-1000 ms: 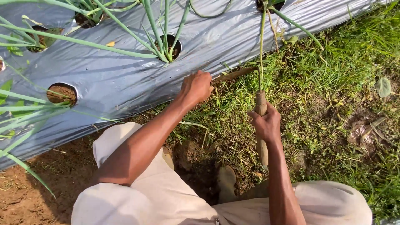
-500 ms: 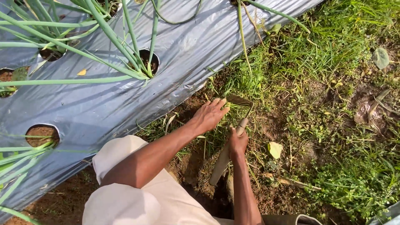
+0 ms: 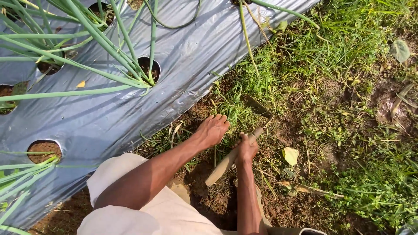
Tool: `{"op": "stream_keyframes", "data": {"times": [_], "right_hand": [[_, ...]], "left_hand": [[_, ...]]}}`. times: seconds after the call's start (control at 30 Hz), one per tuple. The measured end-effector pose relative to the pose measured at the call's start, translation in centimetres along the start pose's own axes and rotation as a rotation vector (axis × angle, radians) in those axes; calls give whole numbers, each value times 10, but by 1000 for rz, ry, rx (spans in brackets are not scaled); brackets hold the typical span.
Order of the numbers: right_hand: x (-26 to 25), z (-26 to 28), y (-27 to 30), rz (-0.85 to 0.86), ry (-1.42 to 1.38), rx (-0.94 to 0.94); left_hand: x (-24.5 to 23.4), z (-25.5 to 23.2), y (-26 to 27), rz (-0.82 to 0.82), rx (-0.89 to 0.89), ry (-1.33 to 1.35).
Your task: The person squats beside a raised bed covered with plastic mulch and uses a hand hoe to remove weeds growing along the edge. After gathering the weeds, the person stands, walks along the row, and drops the weeds onto the soil path between beds.
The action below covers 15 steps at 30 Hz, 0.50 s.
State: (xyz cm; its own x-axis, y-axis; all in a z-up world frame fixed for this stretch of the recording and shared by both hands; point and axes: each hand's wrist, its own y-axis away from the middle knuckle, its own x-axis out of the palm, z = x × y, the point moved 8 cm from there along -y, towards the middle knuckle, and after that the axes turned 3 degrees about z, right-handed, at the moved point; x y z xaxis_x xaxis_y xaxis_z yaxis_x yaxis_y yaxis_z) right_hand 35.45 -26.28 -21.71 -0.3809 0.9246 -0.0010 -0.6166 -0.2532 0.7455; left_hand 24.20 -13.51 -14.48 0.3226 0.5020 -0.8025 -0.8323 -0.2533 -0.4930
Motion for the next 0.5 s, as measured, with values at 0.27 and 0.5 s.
{"op": "stream_keyframes", "data": {"times": [0.27,0.5], "right_hand": [[4,20,7,-55,-105,-116],[3,25,10,31,57,-86]], "left_hand": [[13,-8,-58,727,-81,623],[86,-29,34,227,17,-146]]}}
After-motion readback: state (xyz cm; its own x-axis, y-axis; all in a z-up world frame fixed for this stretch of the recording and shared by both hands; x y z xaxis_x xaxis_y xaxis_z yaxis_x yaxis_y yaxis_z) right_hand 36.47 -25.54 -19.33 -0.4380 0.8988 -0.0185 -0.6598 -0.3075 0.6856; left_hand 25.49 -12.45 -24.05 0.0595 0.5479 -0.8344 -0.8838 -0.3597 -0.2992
